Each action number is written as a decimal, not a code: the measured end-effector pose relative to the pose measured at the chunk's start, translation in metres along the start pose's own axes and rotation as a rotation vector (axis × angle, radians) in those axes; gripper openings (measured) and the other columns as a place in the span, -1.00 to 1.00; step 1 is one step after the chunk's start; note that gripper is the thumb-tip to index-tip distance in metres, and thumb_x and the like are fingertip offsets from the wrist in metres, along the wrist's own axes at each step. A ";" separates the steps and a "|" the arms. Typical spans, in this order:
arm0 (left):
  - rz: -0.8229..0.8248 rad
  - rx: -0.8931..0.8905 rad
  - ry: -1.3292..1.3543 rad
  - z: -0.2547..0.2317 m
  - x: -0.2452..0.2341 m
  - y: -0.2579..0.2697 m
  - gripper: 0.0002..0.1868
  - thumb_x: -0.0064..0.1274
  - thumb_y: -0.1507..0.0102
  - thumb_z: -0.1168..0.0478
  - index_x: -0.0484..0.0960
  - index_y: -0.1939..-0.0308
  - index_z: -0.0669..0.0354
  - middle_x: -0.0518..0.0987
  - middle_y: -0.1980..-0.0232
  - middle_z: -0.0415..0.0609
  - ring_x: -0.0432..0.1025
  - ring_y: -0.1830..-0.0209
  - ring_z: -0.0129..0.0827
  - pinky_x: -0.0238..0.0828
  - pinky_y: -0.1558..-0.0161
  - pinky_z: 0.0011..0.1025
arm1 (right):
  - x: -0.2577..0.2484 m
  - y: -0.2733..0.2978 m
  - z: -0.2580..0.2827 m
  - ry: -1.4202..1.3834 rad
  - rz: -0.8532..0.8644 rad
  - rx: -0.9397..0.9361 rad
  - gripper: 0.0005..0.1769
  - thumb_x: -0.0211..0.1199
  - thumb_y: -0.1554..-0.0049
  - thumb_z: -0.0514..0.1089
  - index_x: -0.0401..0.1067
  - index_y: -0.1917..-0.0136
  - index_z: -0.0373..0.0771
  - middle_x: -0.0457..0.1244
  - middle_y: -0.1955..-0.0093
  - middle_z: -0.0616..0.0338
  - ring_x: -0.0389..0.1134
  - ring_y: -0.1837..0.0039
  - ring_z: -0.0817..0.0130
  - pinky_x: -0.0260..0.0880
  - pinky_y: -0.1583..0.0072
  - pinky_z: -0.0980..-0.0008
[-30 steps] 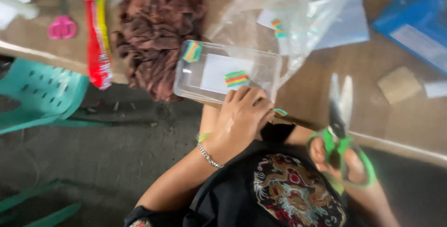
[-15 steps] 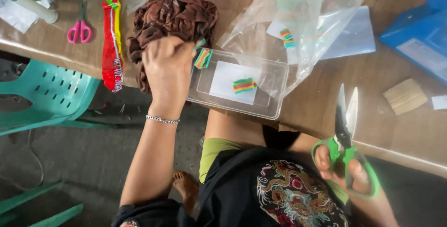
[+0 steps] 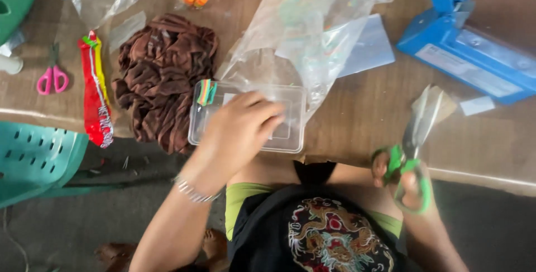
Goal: The person trims the ends of multi-colored striped candies using shears and places them into a clear plastic container before sealing a small plastic bag with a heat sealer.
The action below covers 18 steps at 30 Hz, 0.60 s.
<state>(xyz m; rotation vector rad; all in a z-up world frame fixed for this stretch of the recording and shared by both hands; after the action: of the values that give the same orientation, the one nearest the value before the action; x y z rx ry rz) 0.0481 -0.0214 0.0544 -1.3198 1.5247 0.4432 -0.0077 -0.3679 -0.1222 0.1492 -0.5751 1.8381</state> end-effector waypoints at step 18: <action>-0.034 -0.044 -0.492 0.107 0.158 -0.102 -0.90 -0.05 -0.22 0.16 0.49 0.22 0.03 0.47 0.45 -0.21 0.59 0.47 -0.09 0.48 0.35 -0.06 | 0.005 -0.018 0.015 -0.043 0.058 -0.001 -0.20 -0.24 -0.35 0.37 0.30 0.09 -0.48 0.21 0.36 0.05 0.33 0.33 0.35 0.36 0.25 0.53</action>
<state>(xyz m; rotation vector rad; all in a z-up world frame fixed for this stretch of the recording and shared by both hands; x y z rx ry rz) 0.2067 -0.0504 -0.0903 -1.1598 1.0857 0.7235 0.0044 -0.3666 -0.1018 0.1734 -0.6164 1.8949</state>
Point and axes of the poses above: each hand's wrist, its own y-axis away from the middle knuckle, its own x-axis out of the palm, z = x × y, the point moved 3 cm from there along -y, towards the middle knuckle
